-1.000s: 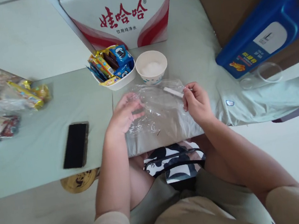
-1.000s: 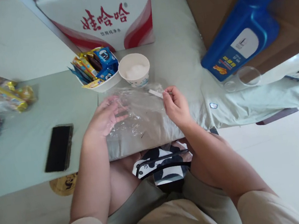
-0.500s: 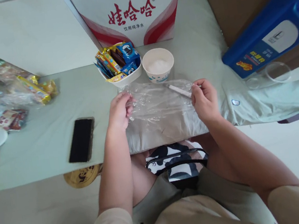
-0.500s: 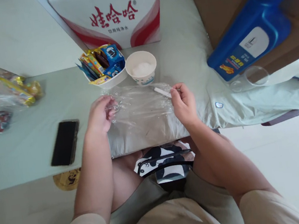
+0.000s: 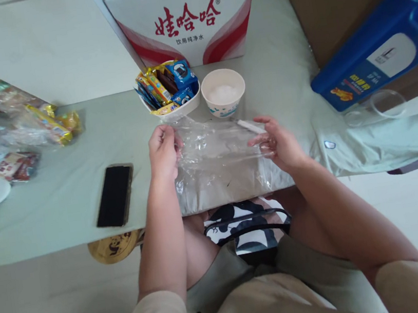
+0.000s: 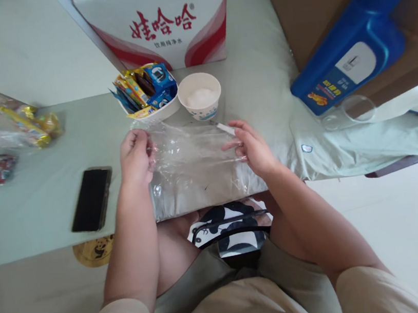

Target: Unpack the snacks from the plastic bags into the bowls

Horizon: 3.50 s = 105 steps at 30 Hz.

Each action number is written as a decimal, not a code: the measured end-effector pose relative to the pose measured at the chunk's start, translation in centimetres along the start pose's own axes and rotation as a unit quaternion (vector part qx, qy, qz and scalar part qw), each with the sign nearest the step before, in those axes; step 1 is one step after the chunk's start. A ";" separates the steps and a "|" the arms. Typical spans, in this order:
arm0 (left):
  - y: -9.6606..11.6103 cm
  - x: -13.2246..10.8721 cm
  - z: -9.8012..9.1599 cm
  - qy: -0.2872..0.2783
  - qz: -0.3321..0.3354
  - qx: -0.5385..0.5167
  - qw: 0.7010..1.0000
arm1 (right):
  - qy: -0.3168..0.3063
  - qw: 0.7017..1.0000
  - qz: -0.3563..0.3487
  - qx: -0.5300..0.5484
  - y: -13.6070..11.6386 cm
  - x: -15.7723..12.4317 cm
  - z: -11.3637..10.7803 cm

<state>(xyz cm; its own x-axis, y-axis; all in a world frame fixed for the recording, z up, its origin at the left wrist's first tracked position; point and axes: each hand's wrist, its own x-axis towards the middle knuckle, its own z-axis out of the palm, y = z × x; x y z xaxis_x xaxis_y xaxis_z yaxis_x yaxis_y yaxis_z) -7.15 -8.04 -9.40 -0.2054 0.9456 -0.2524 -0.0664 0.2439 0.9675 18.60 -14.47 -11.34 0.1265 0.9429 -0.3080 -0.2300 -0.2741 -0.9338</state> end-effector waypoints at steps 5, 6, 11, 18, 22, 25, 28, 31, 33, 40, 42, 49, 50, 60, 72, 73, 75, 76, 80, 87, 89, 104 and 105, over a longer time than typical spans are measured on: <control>0.2 -0.4 -0.1 -0.035 -0.004 0.022 0.999 | -0.015 0.999 -0.041 -0.001 -0.1 -0.2 0.1; 0.2 -0.4 -0.1 -0.036 -0.001 0.026 0.999 | -0.008 0.999 -0.052 -0.003 -0.2 -0.2 0.0; 0.1 -0.1 -0.2 -0.026 0.011 0.027 0.999 | 0.024 0.996 -0.080 -0.011 -0.1 0.3 -0.4; 0.3 -0.3 -0.2 -0.036 0.005 0.023 0.999 | 0.005 0.994 0.039 0.101 -0.8 0.2 -0.4; 0.4 -0.2 -0.4 -0.072 -0.012 0.040 0.997 | -0.116 0.981 0.136 0.076 -1.6 -0.9 0.2; 0.3 -0.2 -0.6 -0.109 -0.017 0.042 0.993 | -0.107 0.985 0.087 0.108 -1.6 -1.0 0.4; 0.2 -0.3 -0.7 -0.134 -0.010 0.038 0.990 | -0.065 0.988 0.047 0.130 -1.1 -0.6 0.2; 0.0 -0.1 -0.8 -0.124 -0.005 0.028 0.992 | -0.030 0.991 0.034 0.126 -0.5 0.0 -0.1; -0.2 0.2 -0.9 -0.108 0.003 0.020 0.994 | 0.001 0.991 0.018 0.129 -0.2 0.3 -0.3; -0.3 0.7 -1.2 -0.064 0.027 0.014 0.997 | -0.022 0.985 -0.006 0.168 -0.4 0.6 -0.6; -0.2 0.6 -1.1 -0.060 0.021 0.014 0.998 | -0.053 0.987 0.028 0.152 -0.7 0.3 -0.5; 0.1 0.4 -0.8 -0.057 0.015 0.015 0.998 | -0.186 0.981 0.042 0.029 -0.6 -0.6 -0.2; 0.1 0.4 -0.9 -0.055 0.017 0.014 0.998 | -0.185 0.982 0.032 0.018 -0.5 -0.6 -0.2; 0.3 0.2 -0.9 -0.033 0.002 0.024 0.999 | -0.105 0.989 0.026 0.098 -1.3 -0.6 0.0; 0.2 0.2 -0.9 -0.030 0.007 0.032 0.999 | -0.078 0.991 -0.016 0.110 -1.3 -0.4 -0.5; 0.2 0.2 -0.9 -0.032 0.007 0.030 0.999 | -0.070 0.991 -0.028 0.112 -1.3 -0.3 -0.6; 0.1 0.2 -1.0 -0.039 0.006 0.024 0.999 | -0.054 0.991 -0.044 0.116 -1.2 -0.1 -0.9; 0.1 0.2 -1.0 -0.042 0.005 0.023 0.999 | -0.047 0.990 -0.050 0.120 -1.2 0.0 -1.1; 0.1 0.3 -1.0 -0.035 -0.007 0.033 0.999 | -0.015 0.988 -0.072 0.136 -1.1 0.7 -2.2; 0.1 0.7 -1.0 0.009 0.010 0.007 1.000 | 0.023 0.989 -0.039 0.141 -0.4 0.9 -1.8; 0.1 0.9 -1.2 0.030 0.006 -0.013 0.999 | 0.006 0.994 -0.037 0.106 0.0 0.5 -1.3; -1.2 1.5 -2.1 -0.048 -0.107 0.060 0.991 | 0.106 0.988 -0.112 0.031 0.3 0.8 -1.5; -1.2 1.2 -2.1 -0.064 -0.120 0.071 0.988 | 0.113 0.987 -0.112 0.033 0.3 0.9 -1.6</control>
<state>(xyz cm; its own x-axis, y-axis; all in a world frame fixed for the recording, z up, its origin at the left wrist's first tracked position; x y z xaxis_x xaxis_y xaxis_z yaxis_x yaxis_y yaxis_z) -9.34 -7.58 -10.87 -0.0738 0.8745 -0.4794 0.0420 0.4830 0.8746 20.21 -14.02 -12.23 0.3913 0.9102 -0.1355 -0.2328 -0.0446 -0.9715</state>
